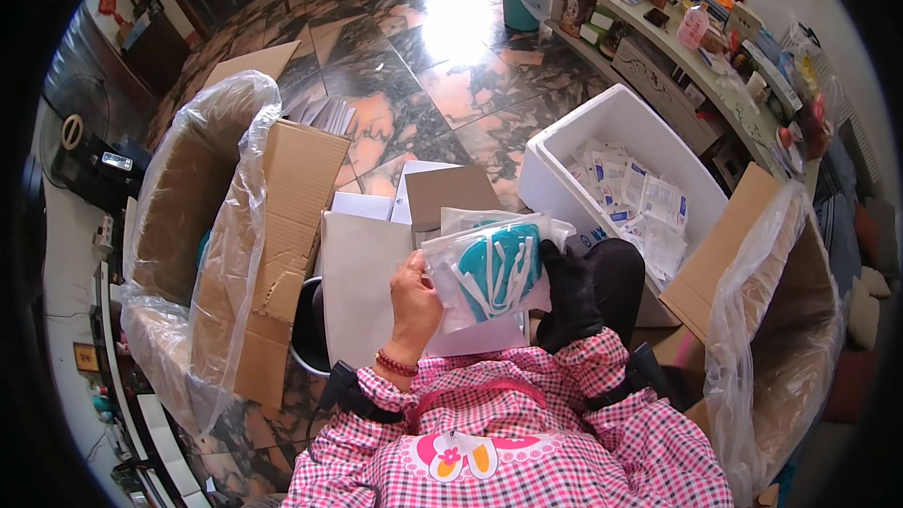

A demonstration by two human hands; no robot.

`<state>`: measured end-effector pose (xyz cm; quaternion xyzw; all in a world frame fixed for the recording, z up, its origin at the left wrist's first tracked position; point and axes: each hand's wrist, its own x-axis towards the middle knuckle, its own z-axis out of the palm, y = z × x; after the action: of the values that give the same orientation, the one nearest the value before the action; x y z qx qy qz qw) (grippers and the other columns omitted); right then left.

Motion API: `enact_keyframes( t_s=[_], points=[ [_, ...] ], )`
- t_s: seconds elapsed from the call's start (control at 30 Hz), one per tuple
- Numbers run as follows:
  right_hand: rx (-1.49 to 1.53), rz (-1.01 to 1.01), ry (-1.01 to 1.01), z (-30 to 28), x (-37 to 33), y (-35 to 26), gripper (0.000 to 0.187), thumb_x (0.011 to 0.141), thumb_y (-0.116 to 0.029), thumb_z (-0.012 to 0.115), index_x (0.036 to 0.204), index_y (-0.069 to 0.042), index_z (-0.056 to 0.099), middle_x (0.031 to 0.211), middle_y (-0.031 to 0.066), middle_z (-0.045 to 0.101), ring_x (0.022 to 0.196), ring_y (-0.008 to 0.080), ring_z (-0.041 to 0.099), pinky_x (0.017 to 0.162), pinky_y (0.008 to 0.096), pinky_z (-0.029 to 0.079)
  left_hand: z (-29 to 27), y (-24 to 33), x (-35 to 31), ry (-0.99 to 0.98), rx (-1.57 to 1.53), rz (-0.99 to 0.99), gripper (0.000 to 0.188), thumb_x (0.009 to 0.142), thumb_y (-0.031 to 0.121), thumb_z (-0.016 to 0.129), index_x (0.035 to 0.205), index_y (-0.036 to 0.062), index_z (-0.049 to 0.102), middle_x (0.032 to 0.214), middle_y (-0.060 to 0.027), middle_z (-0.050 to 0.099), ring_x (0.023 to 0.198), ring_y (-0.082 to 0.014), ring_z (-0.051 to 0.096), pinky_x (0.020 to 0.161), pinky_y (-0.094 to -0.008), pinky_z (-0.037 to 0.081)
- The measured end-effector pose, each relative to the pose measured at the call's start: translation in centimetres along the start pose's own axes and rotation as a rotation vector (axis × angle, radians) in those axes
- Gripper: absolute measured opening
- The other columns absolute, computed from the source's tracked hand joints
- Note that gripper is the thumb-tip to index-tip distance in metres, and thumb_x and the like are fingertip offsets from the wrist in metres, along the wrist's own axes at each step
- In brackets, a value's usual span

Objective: Sorting and packing various hygiene products into small boxes and larger shipping containers.

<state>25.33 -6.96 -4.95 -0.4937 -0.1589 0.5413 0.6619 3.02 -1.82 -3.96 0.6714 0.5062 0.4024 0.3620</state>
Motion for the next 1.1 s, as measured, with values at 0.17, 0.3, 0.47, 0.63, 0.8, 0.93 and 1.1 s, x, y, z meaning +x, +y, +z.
enact_keyframes(
  t_s=[0.17,0.3,0.47,0.63,0.8,0.93,1.1],
  points=[
    [-0.049,0.007,-0.025,0.7,-0.2,-0.4,0.031,0.098,-0.02,0.059,0.123,-0.002,0.059,0.104,0.0091,0.069,0.089,0.0224,0.069,0.077,0.0346,0.059,1.5,-2.5,-0.5,0.06,-0.043,0.08,0.029,0.078,-0.004,0.066,0.107,-0.0036,0.062,0.095,-0.0109,0.07,0.083,-0.0179,0.068,0.072,-0.0329,0.055],
    [-0.099,-0.071,0.013,1.2,0.0,-0.7,0.029,0.098,-0.017,0.059,0.123,-0.002,0.059,0.104,0.0081,0.068,0.088,0.0213,0.069,0.076,0.0336,0.058,1.6,-2.0,-0.4,-0.086,-0.493,-0.117,0.029,0.078,-0.006,0.066,0.106,-0.0018,0.063,0.094,-0.0079,0.07,0.084,-0.0166,0.067,0.075,-0.0323,0.055],
    [-0.249,-0.239,-0.039,-2.9,3.3,3.5,0.02,0.097,-0.016,0.062,0.113,-0.004,0.065,0.101,0.0046,0.067,0.091,0.0139,0.059,0.081,0.0309,0.049,2.2,-2.6,-0.7,-0.109,-0.466,-0.287,0.035,0.082,0.001,0.067,0.116,0.0025,0.06,0.105,-0.006,0.069,0.096,-0.0175,0.065,0.085,-0.0319,0.053],
    [-0.387,-0.314,0.039,-1.3,2.4,3.0,0.024,0.096,-0.02,0.064,0.109,0.0,0.067,0.095,0.0061,0.069,0.086,0.0156,0.061,0.078,0.0326,0.048,2.8,-7.5,-0.8,-0.099,-0.496,-0.246,0.058,0.073,0.002,0.076,0.126,0.0034,0.053,0.108,-0.01,0.068,0.1,-0.0218,0.066,0.086,-0.0335,0.053],
    [-1.25,-0.496,0.142,-2.7,4.4,4.3,0.029,0.1,-0.02,0.05,0.124,-0.013,0.064,0.108,0.0228,0.067,0.098,0.0421,0.063,0.084,0.0441,0.052,1.4,-4.1,0.4,-0.035,-0.316,-0.28,0.053,0.072,0.002,0.076,0.12,0.0009,0.054,0.106,-0.0145,0.068,0.099,-0.0253,0.067,0.086,-0.0339,0.053],
    [-0.932,-0.399,0.208,0.7,3.9,1.8,0.027,0.1,-0.023,0.051,0.119,-0.011,0.065,0.104,0.0224,0.067,0.094,0.0406,0.063,0.081,0.0441,0.051,1.5,-2.7,0.7,0.03,-0.452,-0.261,0.03,0.082,0.002,0.069,0.11,-0.0017,0.059,0.105,-0.0102,0.068,0.096,-0.0178,0.066,0.086,-0.0297,0.052],
    [-0.843,-0.381,0.239,2.0,4.1,1.0,0.026,0.1,-0.026,0.053,0.113,-0.008,0.065,0.099,0.022,0.067,0.089,0.0387,0.062,0.078,0.0441,0.05,-0.4,0.3,1.3,-0.188,-0.745,-0.167,0.021,0.095,0.007,0.062,0.115,-0.0015,0.06,0.105,-0.0028,0.066,0.098,-0.0101,0.062,0.087,-0.0248,0.05]
  ],
)
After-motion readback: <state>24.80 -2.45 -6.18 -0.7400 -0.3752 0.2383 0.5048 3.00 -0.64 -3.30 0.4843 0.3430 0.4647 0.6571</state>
